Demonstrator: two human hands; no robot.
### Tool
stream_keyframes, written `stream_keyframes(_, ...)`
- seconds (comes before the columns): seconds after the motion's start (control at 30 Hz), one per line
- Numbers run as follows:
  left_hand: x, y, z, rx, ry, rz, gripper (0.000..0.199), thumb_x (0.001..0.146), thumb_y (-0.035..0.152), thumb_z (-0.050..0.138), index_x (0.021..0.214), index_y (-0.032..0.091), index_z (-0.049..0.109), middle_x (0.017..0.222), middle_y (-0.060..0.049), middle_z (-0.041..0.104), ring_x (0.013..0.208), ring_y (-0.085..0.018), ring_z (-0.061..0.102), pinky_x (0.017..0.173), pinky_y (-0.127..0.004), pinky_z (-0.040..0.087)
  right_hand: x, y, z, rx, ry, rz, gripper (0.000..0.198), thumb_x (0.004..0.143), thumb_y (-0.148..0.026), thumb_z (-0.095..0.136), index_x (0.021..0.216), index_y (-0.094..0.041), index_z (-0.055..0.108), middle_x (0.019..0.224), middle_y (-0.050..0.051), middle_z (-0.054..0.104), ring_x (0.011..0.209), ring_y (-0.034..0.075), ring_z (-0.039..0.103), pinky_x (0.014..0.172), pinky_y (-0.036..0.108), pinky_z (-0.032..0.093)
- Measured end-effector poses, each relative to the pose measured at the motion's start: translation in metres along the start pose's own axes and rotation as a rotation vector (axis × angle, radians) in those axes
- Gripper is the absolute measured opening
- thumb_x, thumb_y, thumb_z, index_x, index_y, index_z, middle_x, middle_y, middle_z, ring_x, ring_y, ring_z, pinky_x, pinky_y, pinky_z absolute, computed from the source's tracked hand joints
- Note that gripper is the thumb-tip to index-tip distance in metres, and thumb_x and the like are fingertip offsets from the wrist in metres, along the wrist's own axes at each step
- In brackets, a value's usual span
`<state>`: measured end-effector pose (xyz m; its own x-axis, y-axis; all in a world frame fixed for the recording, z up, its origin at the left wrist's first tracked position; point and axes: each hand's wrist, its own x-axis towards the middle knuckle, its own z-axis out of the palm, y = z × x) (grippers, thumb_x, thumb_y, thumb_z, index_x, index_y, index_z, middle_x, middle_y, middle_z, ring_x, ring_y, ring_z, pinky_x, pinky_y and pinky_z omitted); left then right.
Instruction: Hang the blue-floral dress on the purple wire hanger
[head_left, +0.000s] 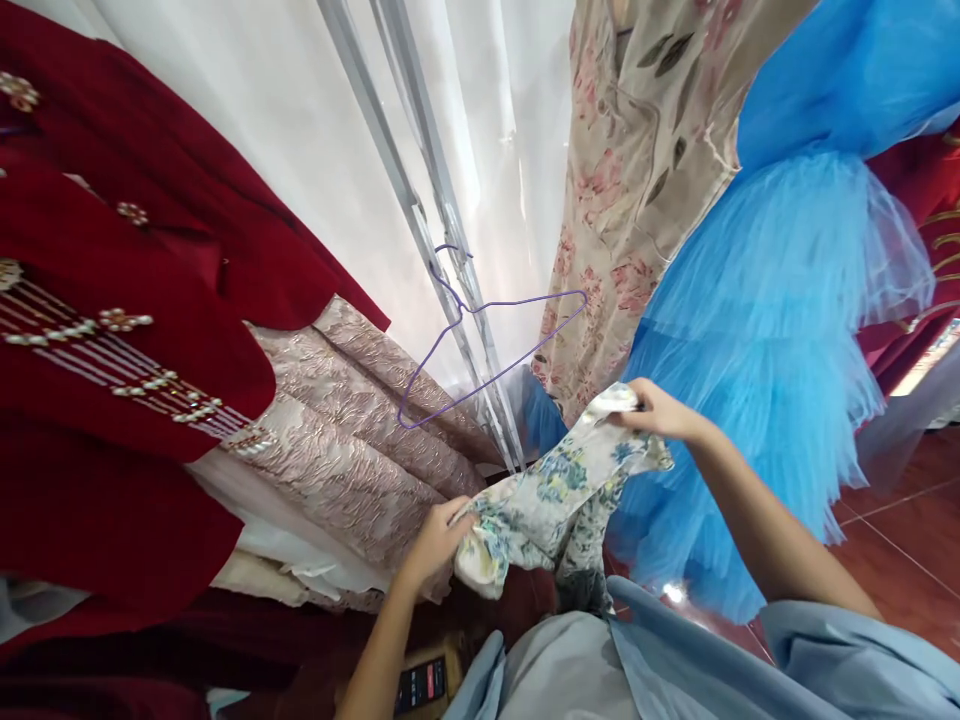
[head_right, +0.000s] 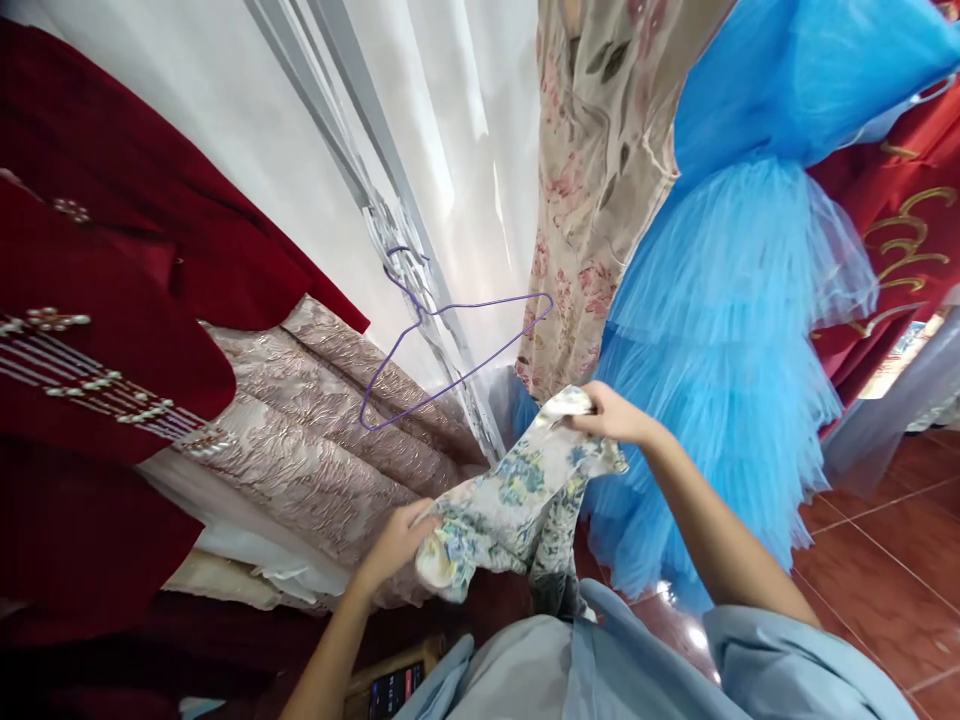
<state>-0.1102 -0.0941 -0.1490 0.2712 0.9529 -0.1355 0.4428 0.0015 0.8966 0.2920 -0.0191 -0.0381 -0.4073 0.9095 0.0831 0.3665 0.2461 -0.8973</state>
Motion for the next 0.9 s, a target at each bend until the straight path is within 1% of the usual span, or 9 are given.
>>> stream_keyframes(0.1, -0.008, 0.014, -0.053, 0.026, 0.19, 0.097, 0.013, 0.075, 0.03, 0.067, 0.083, 0.022, 0.074, 0.082, -0.003, 0.071, 0.08, -0.024, 0.063, 0.074, -0.032, 0.048, 0.006, -0.006, -0.014, 0.049, 0.017, 0.025, 0.037, 0.07, -0.045, 0.072, 0.057, -0.017, 0.052, 0.052, -0.003, 0.042, 0.05, 0.009, 0.035, 0.045, 0.022, 0.028)
stream_keyframes(0.17, -0.005, 0.028, -0.086, -0.045, 0.276, 0.21, 0.01, 0.07, 0.029, 0.072, 0.077, 0.022, 0.073, 0.077, -0.003, 0.068, 0.075, -0.022, 0.061, 0.068, -0.03, 0.047, 0.01, -0.009, -0.015, 0.082, 0.026, 0.027, 0.039, 0.069, -0.048, 0.075, 0.057, -0.016, 0.055, 0.052, -0.002, 0.044, 0.048, 0.009, 0.037, 0.044, 0.022, 0.029)
stream_keyframes(0.3, 0.037, 0.056, -0.131, -0.339, 0.372, 0.414, 0.015, 0.066, 0.03, 0.076, 0.069, 0.02, 0.066, 0.081, -0.003, 0.063, 0.082, -0.019, 0.061, 0.073, -0.026, 0.05, 0.017, -0.014, -0.006, 0.137, 0.074, 0.013, 0.038, 0.066, -0.05, 0.078, 0.073, -0.014, 0.068, 0.056, 0.001, 0.053, 0.05, 0.012, 0.044, 0.043, 0.023, 0.033)
stream_keyframes(0.37, 0.07, 0.065, -0.136, -0.525, 0.379, 0.38, 0.02, 0.066, 0.034, 0.076, 0.072, 0.02, 0.064, 0.087, -0.005, 0.067, 0.09, -0.022, 0.065, 0.077, -0.029, 0.053, 0.019, -0.015, 0.0, 0.14, 0.072, -0.006, 0.038, 0.066, -0.048, 0.078, 0.079, -0.013, 0.071, 0.059, 0.002, 0.056, 0.051, 0.012, 0.046, 0.045, 0.023, 0.035)
stream_keyframes(0.47, 0.108, 0.073, -0.127, -0.686, 0.385, 0.206, 0.031, 0.062, 0.041, 0.08, 0.079, 0.021, 0.064, 0.085, -0.004, 0.071, 0.091, -0.025, 0.069, 0.077, -0.032, 0.056, 0.019, -0.009, 0.006, 0.128, 0.071, -0.021, 0.034, 0.068, -0.044, 0.076, 0.08, -0.013, 0.071, 0.061, 0.001, 0.057, 0.052, 0.012, 0.045, 0.046, 0.023, 0.035)
stream_keyframes(0.53, 0.117, 0.078, -0.12, -0.704, 0.41, 0.141, 0.037, 0.058, 0.042, 0.083, 0.082, 0.019, 0.066, 0.082, -0.004, 0.072, 0.088, -0.024, 0.07, 0.076, -0.03, 0.057, 0.018, -0.001, 0.003, 0.111, 0.124, -0.024, 0.029, 0.069, -0.041, 0.074, 0.075, -0.013, 0.068, 0.059, -0.001, 0.055, 0.051, 0.01, 0.043, 0.046, 0.022, 0.033)
stream_keyframes(0.63, 0.111, 0.089, -0.12, -0.696, 0.408, 0.147, 0.039, 0.054, 0.04, 0.087, 0.081, 0.016, 0.071, 0.082, -0.005, 0.075, 0.08, -0.023, 0.071, 0.072, -0.029, 0.057, 0.028, 0.006, -0.017, 0.087, 0.271, -0.044, 0.021, 0.067, -0.033, 0.073, 0.066, -0.014, 0.064, 0.054, -0.003, 0.05, 0.05, 0.009, 0.041, 0.046, 0.022, 0.031)
stream_keyframes(0.77, 0.095, 0.108, -0.139, -0.661, 0.353, 0.105, 0.035, 0.057, 0.034, 0.087, 0.083, 0.013, 0.076, 0.082, -0.007, 0.077, 0.074, -0.022, 0.071, 0.066, -0.028, 0.058, 0.079, -0.017, -0.057, 0.082, 0.449, -0.111, 0.016, 0.062, -0.022, 0.076, 0.063, -0.012, 0.063, 0.051, -0.005, 0.053, 0.05, 0.006, 0.041, 0.048, 0.021, 0.033)
stream_keyframes(0.9, 0.095, 0.12, -0.156, -0.706, 0.302, -0.035, 0.031, 0.071, 0.033, 0.078, 0.091, 0.01, 0.076, 0.087, -0.011, 0.078, 0.079, -0.025, 0.074, 0.071, -0.032, 0.061, 0.155, -0.058, -0.072, 0.093, 0.497, -0.094, 0.025, 0.081, -0.026, 0.062, 0.07, -0.003, 0.064, 0.061, 0.0, 0.062, 0.059, 0.003, 0.051, 0.063, 0.022, 0.039)
